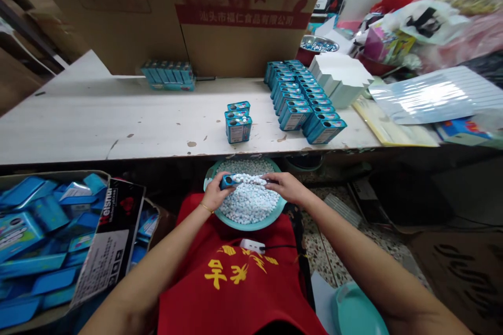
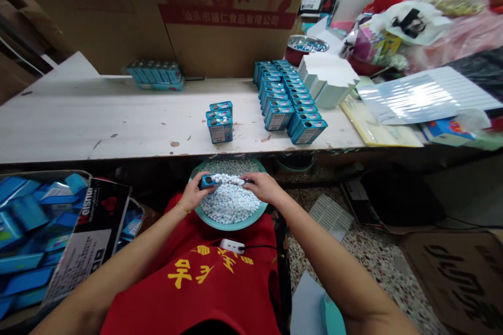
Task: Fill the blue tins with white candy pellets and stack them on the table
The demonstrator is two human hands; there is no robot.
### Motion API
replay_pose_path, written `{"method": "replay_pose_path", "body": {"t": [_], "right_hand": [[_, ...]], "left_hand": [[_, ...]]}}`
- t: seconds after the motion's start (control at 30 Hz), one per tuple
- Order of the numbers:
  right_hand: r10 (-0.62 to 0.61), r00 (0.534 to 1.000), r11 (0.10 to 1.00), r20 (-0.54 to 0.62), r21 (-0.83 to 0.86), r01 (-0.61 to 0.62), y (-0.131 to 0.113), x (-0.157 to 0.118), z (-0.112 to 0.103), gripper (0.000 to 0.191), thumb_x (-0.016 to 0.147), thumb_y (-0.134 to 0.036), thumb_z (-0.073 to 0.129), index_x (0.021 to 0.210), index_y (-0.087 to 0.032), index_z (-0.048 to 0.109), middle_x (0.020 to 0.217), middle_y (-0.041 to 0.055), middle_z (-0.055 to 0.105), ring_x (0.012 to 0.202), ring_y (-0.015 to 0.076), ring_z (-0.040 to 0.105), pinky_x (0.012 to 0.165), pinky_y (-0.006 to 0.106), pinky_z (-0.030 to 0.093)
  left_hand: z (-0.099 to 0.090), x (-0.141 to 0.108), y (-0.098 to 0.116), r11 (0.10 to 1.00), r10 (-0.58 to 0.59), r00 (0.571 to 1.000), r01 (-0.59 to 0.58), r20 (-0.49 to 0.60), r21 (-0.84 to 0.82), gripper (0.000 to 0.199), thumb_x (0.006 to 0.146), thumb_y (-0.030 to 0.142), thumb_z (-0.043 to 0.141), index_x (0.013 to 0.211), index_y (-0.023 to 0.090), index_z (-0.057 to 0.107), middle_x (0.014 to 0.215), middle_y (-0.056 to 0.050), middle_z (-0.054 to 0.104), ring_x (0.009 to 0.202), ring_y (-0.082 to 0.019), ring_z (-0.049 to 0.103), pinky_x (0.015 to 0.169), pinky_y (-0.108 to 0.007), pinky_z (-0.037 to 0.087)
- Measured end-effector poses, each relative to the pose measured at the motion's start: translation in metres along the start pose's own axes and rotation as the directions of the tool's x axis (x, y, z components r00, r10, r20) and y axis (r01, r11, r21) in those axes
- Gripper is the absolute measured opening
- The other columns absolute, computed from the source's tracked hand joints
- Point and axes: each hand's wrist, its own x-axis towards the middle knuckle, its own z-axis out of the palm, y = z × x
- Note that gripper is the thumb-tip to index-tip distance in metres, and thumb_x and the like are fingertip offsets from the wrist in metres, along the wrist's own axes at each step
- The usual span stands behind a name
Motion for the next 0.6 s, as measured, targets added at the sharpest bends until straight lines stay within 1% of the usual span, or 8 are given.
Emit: {"method": "replay_pose_path", "body": {"t": [0.07, 0.13, 0.23, 0.33, 0.4, 0.5, 0.6], "right_hand": [[0.01, 0.999, 0.983, 0.042, -0.182, -0.003, -0.02, 0.002, -0.01, 0.032, 0.078, -0.033, 0.047, 0.107, -0.026, 0.059, 0.106, 0.0015, 0.06, 0.099, 0.0213, 0.054, 0.082, 0.031, 0.042], [0.043, 0.997, 0.934, 0.062, -0.358, -0.018, -0.04, 0.005, -0.017, 0.032, 0.079, -0.035, 0.044, 0.107, -0.03, 0.058, 0.102, 0.0028, 0.062, 0.096, 0.0245, 0.055, 0.078, 0.036, 0.043], [0.065, 0.993, 0.856, 0.096, -0.517, -0.006, -0.065, 0.011, -0.024, 0.031, 0.078, -0.035, 0.041, 0.102, -0.029, 0.061, 0.094, 0.0069, 0.063, 0.089, 0.0275, 0.058, 0.071, 0.039, 0.045], [0.074, 0.989, 0.8, 0.13, -0.6, 0.019, -0.082, 0.016, -0.029, 0.03, 0.077, -0.032, 0.041, 0.093, -0.022, 0.064, 0.089, 0.011, 0.063, 0.085, 0.029, 0.059, 0.068, 0.041, 0.046], [0.083, 0.987, 0.78, 0.135, -0.625, 0.02, -0.089, 0.019, -0.03, 0.03, 0.077, -0.03, 0.04, 0.09, -0.018, 0.064, 0.087, 0.0132, 0.063, 0.083, 0.0294, 0.059, 0.067, 0.041, 0.047], [0.081, 0.988, 0.77, 0.135, -0.638, 0.024, -0.093, 0.022, -0.028, 0.03, 0.079, -0.029, 0.039, 0.09, -0.014, 0.064, 0.085, 0.0152, 0.063, 0.082, 0.0288, 0.059, 0.066, 0.039, 0.047], [0.078, 0.99, 0.777, 0.121, -0.629, 0.016, -0.091, 0.022, -0.026, 0.029, 0.079, -0.03, 0.041, 0.091, -0.014, 0.063, 0.085, 0.0146, 0.062, 0.082, 0.0276, 0.059, 0.067, 0.037, 0.046]], "left_hand": [[0.005, 0.002, 0.003, 0.997, 0.036, 0.999, -0.038, 0.026, 0.062, 0.043, 0.067, 0.028, 0.064, 0.105, 0.018, 0.05, 0.098, -0.003, 0.055, 0.089, -0.016, 0.051, 0.083, -0.029, 0.039], [0.009, 0.003, 0.003, 0.992, 0.065, 0.997, -0.068, 0.031, 0.105, 0.043, 0.067, 0.027, 0.064, 0.107, 0.018, 0.05, 0.102, -0.004, 0.056, 0.093, -0.018, 0.051, 0.085, -0.03, 0.039], [0.011, 0.003, 0.0, 0.986, 0.089, 0.996, -0.092, 0.027, 0.138, 0.044, 0.067, 0.025, 0.063, 0.108, 0.018, 0.051, 0.105, -0.005, 0.055, 0.095, -0.019, 0.051, 0.087, -0.032, 0.039], [0.011, 0.002, -0.002, 0.986, 0.098, 0.995, -0.1, 0.02, 0.137, 0.043, 0.066, 0.025, 0.063, 0.107, 0.017, 0.051, 0.105, -0.005, 0.056, 0.096, -0.019, 0.051, 0.087, -0.032, 0.039], [0.011, 0.002, -0.004, 0.986, 0.11, 0.994, -0.111, 0.015, 0.128, 0.043, 0.067, 0.026, 0.064, 0.107, 0.018, 0.051, 0.106, -0.005, 0.055, 0.098, -0.019, 0.051, 0.088, -0.033, 0.039], [0.012, 0.002, -0.006, 0.987, 0.12, 0.993, -0.12, 0.009, 0.11, 0.043, 0.067, 0.028, 0.063, 0.107, 0.018, 0.051, 0.106, -0.006, 0.055, 0.098, -0.02, 0.051, 0.088, -0.033, 0.039], [0.014, 0.003, -0.006, 0.989, 0.115, 0.993, -0.116, 0.012, 0.089, 0.043, 0.067, 0.03, 0.063, 0.107, 0.019, 0.051, 0.105, -0.006, 0.055, 0.097, -0.021, 0.051, 0.088, -0.034, 0.039]]}}
